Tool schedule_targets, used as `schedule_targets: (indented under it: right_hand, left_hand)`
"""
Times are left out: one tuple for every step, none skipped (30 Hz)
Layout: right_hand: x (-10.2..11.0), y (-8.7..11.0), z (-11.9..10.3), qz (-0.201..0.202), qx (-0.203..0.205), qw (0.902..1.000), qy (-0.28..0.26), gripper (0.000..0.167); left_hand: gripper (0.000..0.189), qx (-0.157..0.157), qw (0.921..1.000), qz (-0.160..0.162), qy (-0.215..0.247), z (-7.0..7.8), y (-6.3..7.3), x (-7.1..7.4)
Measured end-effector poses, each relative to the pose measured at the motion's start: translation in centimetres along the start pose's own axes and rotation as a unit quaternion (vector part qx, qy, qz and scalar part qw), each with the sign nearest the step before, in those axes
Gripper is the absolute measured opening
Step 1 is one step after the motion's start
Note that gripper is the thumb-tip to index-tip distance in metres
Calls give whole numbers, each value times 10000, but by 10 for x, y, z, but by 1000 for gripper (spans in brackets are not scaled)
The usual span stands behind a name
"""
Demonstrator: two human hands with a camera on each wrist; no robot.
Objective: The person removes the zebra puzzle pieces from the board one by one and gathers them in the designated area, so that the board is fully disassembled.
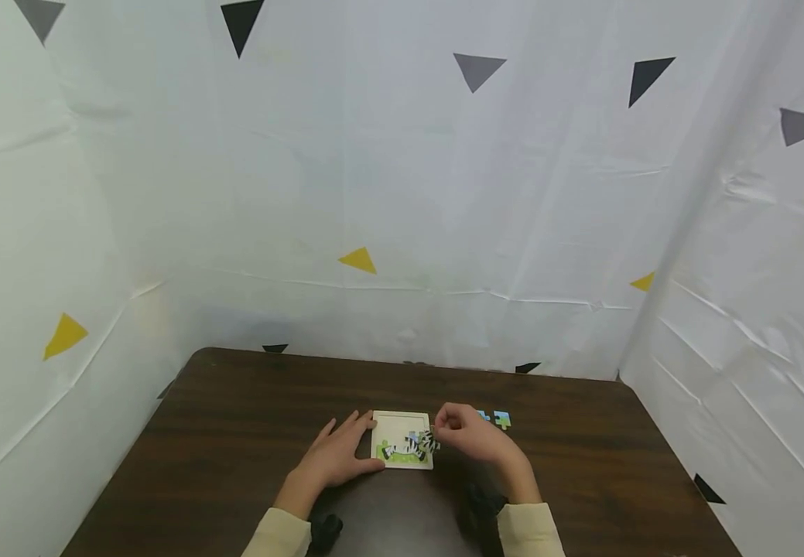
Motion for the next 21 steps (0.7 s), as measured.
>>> schedule_targets:
  right_hand:
    - [2,2,1,24,-14,10000,16,10]
    - [4,3,2,50,-35,10000,35,9]
    - [5,4,4,81,-62,9999,87,9]
    - [7,6,5,108,-90,9999,96,9]
    - [10,7,7,116,-108,9999,68,9]
    - [12,8,8,128,-129,9998,50,10]
    - [13,10,10,136,-166,9998,18,10]
    - [15,11,13,141,-209,9997,-18,11]
    - [17,11,15,148,-248,9996,-48,11]
    - [19,12,18,147,-293,9994,-94,11]
    - [22,13,20,146,-326,9993,-100,12]
    - [24,13,23,149,-341,9993,-103,13]
    - [26,13,26,134,-358,9992,-95,13]
    - [28,13,30,106,-378,9992,-63,14]
    - [30,14,33,77,-400,9992,-9,14]
    - [32,14,37,53,-420,9991,34,15]
    - [34,15,41,17,-440,9990,88,15]
    - [35,16,45,-10,-463,9988,125,14]
    - [37,18,50,-26,-496,9986,164,14]
    - [38,19,53,-25,-527,9984,177,14]
    - [40,20,57,-11,-556,9983,192,14]
  left_hand:
    - [84,4,10000,1,-4,0,0,0]
    - [84,9,10000,-6,-15,0,0,0]
    - [84,17,10000,-9,-10,0,-1,-1]
    - [84,23,10000,-14,-3,0,-1,-1]
    - [84,29,10000,-18,-5,0,-1,-1]
    - [84,26,10000,-18,-2,0,-2,-1]
    - [84,30,10000,-25,15,0,-2,-2]
    - [84,29,10000,-30,23,0,-2,-3]
    - [84,24,10000,-21,27,-1,-2,-3]
    - [84,19,10000,-11,16,-1,-2,-3]
    - [84,17,10000,19,-2,-1,-2,-3]
    - [84,15,10000,49,-25,-1,-2,-2]
    - [83,21,10000,74,-40,-1,-2,-1]
    - [83,30,9999,83,-53,0,-2,0]
    - [82,42,9999,79,-50,0,-2,1]
    - [82,53,10000,69,-39,2,-1,2]
    - [81,62,10000,56,-23,3,0,3]
    - [81,49,10000,32,5,4,1,4]
    - [81,56,10000,4,21,6,2,5]
    - [81,56,10000,-18,36,7,3,5]
    - [81,55,10000,-25,45,8,3,5]
Point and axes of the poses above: each hand's wrist, its own y-axis away from the middle knuckle, its own x-axis out of the back of the hand, z = x × y, the point moved 3 cm from there along -y, towards the middle knuckle, and after that the axes turned 5 degrees about z, right-handed, at the moved point
